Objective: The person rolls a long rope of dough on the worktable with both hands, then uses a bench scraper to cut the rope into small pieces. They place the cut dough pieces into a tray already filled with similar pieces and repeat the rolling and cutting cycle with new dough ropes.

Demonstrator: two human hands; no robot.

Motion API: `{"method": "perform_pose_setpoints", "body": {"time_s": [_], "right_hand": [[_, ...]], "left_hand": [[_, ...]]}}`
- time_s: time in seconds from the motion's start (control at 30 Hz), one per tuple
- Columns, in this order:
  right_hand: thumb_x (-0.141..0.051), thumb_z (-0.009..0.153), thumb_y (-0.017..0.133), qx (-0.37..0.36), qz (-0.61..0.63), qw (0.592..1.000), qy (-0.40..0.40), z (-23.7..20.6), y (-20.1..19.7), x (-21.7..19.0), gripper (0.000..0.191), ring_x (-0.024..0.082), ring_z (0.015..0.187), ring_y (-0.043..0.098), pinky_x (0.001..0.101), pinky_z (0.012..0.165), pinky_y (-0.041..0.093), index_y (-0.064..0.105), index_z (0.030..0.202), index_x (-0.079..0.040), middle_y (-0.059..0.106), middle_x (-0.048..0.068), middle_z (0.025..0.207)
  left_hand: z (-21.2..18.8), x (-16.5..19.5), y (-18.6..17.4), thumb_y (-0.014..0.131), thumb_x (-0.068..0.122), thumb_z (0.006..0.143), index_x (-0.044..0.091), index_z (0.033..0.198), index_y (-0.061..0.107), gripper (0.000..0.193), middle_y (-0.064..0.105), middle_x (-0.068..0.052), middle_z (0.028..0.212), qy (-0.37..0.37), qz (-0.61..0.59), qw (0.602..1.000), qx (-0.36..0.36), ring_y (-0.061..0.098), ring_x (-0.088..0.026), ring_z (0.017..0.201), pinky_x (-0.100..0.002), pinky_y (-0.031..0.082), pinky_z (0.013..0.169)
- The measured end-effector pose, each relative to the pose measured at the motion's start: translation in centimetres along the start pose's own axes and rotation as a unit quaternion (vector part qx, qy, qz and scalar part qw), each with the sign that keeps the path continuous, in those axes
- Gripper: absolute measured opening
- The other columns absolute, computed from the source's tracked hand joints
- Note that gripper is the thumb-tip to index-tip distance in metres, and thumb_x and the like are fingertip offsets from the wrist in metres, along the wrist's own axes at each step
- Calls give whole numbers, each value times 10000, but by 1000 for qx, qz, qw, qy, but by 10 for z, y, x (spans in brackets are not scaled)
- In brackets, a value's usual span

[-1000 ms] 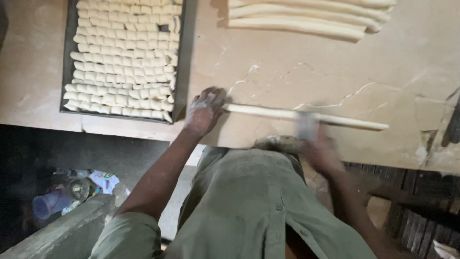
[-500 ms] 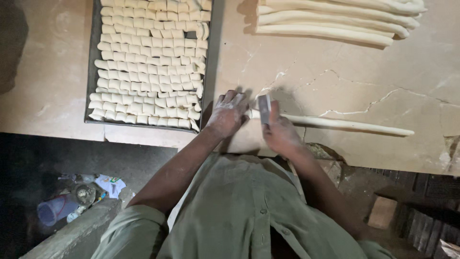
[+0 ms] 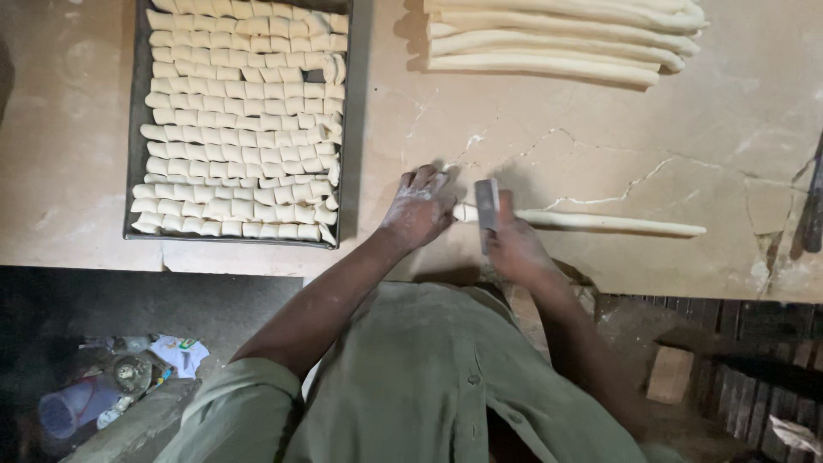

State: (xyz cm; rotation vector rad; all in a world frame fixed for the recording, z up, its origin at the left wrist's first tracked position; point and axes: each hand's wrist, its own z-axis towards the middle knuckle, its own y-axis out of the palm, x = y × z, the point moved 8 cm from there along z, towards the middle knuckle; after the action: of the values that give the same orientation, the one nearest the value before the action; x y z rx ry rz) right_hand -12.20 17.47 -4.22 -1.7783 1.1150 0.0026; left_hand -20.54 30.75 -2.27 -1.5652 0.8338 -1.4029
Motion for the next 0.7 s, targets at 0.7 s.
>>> {"method": "perform_pose_setpoints", "body": {"time_s": [0.7], "right_hand": [[-71,968,505,48,17,998,-40,-30,-42,71,619,530,1008,634,605,857,507,248,1529,-26,474,366,1319]], "left_hand": [[53,71,39,687,450,875,151,1252,695,481,469,-195,1490,2,-19,1000,-23,256,-442,1464,-681,161,1180]]}}
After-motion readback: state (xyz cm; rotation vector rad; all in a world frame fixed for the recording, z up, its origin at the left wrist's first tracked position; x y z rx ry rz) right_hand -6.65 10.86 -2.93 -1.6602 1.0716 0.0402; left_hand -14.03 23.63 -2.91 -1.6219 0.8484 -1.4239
